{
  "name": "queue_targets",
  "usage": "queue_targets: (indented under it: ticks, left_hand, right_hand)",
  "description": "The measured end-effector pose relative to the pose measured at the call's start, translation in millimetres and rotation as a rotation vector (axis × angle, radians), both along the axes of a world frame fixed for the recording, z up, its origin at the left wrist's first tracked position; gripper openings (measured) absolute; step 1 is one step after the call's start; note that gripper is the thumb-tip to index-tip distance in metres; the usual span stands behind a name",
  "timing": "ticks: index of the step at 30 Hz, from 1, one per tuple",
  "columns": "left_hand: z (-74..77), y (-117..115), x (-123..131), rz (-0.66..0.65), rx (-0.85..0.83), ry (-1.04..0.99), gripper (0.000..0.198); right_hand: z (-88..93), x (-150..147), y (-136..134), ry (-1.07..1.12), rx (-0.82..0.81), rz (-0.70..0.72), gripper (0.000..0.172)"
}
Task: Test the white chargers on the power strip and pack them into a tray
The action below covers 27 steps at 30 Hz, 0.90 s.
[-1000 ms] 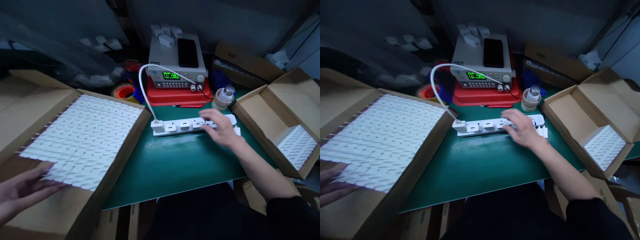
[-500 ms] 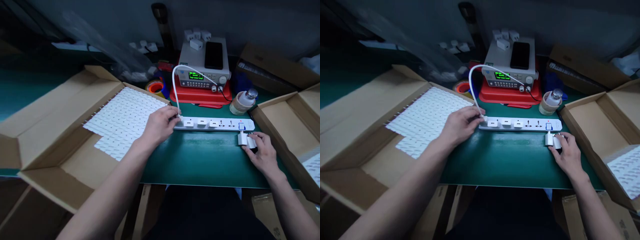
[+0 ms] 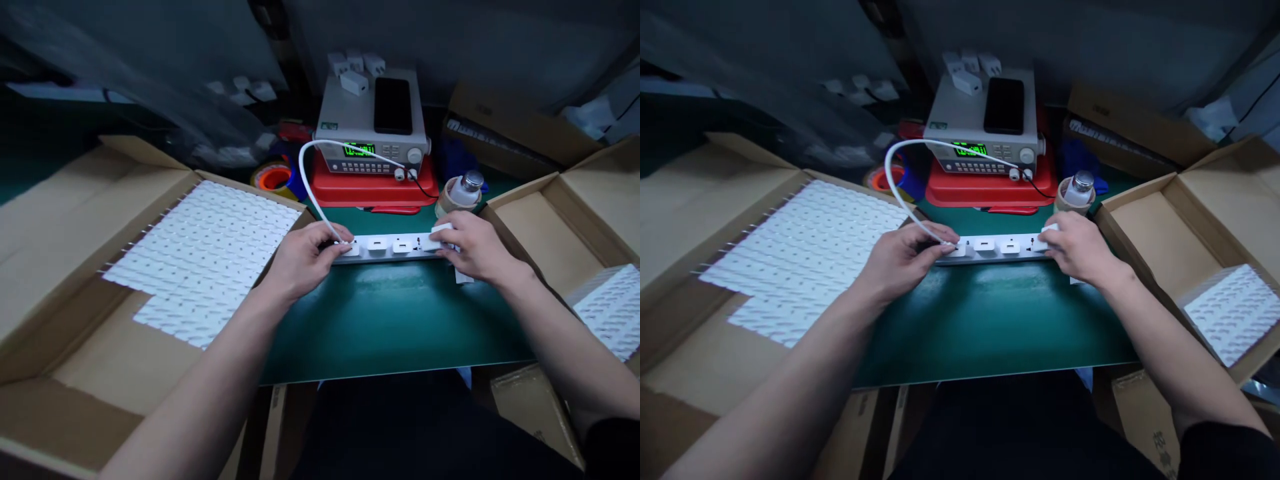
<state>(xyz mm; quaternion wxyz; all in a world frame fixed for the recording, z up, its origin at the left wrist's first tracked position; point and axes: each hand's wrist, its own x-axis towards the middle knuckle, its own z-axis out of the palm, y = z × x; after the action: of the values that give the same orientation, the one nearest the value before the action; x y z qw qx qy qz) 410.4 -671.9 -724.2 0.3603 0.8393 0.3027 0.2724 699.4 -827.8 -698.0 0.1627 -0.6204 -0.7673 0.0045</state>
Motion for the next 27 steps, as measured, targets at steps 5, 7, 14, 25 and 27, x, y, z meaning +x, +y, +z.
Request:
queue_targets:
  ticks: [5, 7, 14, 25, 27]
  left_hand:
    - [-2.5, -2.0, 0.4, -0.063, 0.077, 0.007, 0.01]
    - [-4.6, -3.0, 2.9, -0.081, 0.087, 0.014, 0.01]
    - [-11.8, -9.0, -8.4, 0.013, 0.1, 0.078, 0.017]
    - [-3.2, -1.4, -34.5, 0.111, 0.217, 0.374, 0.014]
    - [3.0, -2.7, -37.6, 0.052, 0.162, 0.318, 0.012]
  right_hand:
    - [20.6, -31.3, 40.6, -0.342, -0.328, 0.066, 0.018]
    - [24.0, -33.2, 43.5, -0.338, -0.371, 0.054, 0.019]
    - [3.1, 7.5, 9.7, -0.168, -0.272, -0.087, 0.022]
    - [-7.0, -8.6, 10.4, -0.242, -0.335, -0.072, 0.07]
    - [6.7, -14.8, 17.7, -0.161, -0.318, -0.032, 0.066]
